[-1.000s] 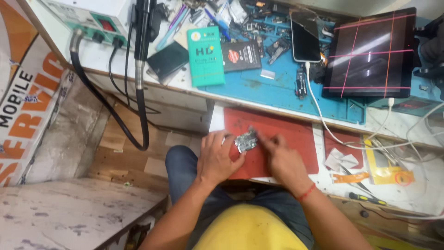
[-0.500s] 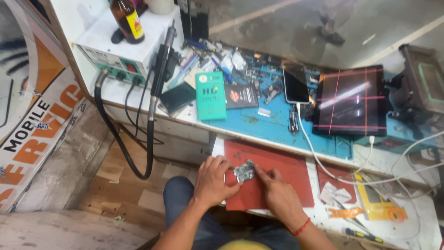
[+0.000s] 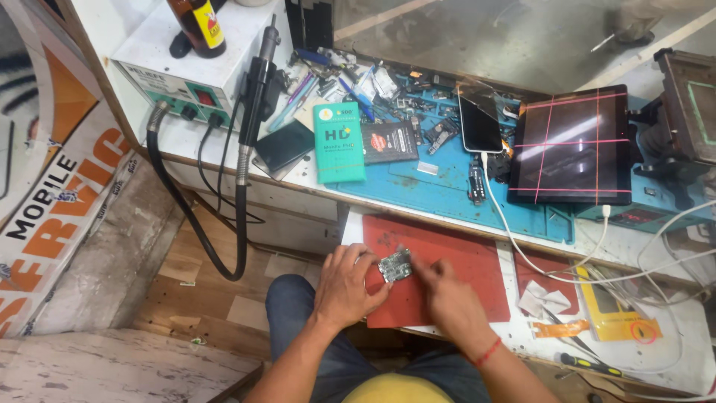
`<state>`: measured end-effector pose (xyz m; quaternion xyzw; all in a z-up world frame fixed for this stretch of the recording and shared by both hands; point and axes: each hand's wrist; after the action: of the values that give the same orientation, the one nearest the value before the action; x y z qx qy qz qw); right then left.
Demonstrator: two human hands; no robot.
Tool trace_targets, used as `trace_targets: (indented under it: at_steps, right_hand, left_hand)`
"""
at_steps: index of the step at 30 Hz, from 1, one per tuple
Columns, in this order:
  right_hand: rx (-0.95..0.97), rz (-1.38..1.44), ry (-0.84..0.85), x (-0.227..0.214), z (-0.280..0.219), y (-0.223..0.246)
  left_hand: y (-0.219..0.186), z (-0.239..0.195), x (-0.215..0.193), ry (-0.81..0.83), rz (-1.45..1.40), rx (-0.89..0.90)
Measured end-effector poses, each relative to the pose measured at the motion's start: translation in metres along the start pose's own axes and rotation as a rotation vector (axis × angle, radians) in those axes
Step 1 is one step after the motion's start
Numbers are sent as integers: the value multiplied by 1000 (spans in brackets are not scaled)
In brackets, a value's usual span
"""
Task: The person uses a small brush to clean a small electronic component placed on a red mat. They repeatedly brush the surface and edges of the component, occasionally lifting and rotating it to access different sides.
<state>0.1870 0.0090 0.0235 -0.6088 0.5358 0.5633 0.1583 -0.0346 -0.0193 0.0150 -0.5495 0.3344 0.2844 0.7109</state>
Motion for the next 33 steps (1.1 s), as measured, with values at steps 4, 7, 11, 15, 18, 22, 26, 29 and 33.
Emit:
trace_targets:
  at_steps: [4, 7, 11, 15, 18, 22, 26, 29, 33]
  right_hand:
    - [-45, -20, 72, -2, -1, 6]
    - [51, -11, 40, -3, 1, 8]
    - [-34, -34, 117, -1, -2, 5]
    - [46, -46, 36, -2, -3, 6]
    - [23, -16, 33, -8, 1, 7]
    - [0, -40, -4, -7, 1, 3]
    - [-103, -42, -10, 2, -4, 3]
    - [-43, -27, 56, -7, -1, 2]
    - [-43, -14, 36, -5, -1, 6]
  left_hand:
    - [-1, -2, -1, -10, 6, 14]
    - [0, 2, -3, 3, -7, 10]
    - [-1, -2, 1, -10, -5, -11]
    - [0, 0, -1, 5, -14, -4]
    - [-1, -1, -1, -26, -3, 14]
    - [0, 1, 3, -9, 11, 27]
    - [6, 1, 5, 5, 35, -2]
    - [4, 13, 4, -23, 37, 33]
    - [-1, 1, 6, -19, 21, -9]
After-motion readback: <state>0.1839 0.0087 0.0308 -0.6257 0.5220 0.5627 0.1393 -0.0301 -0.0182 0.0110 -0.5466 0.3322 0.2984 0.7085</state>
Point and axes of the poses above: each hand's wrist, its own z-axis towards the middle knuckle, its own x-axis out of the palm, y = z × x, and after that the axes turned 10 degrees about y, right-handed
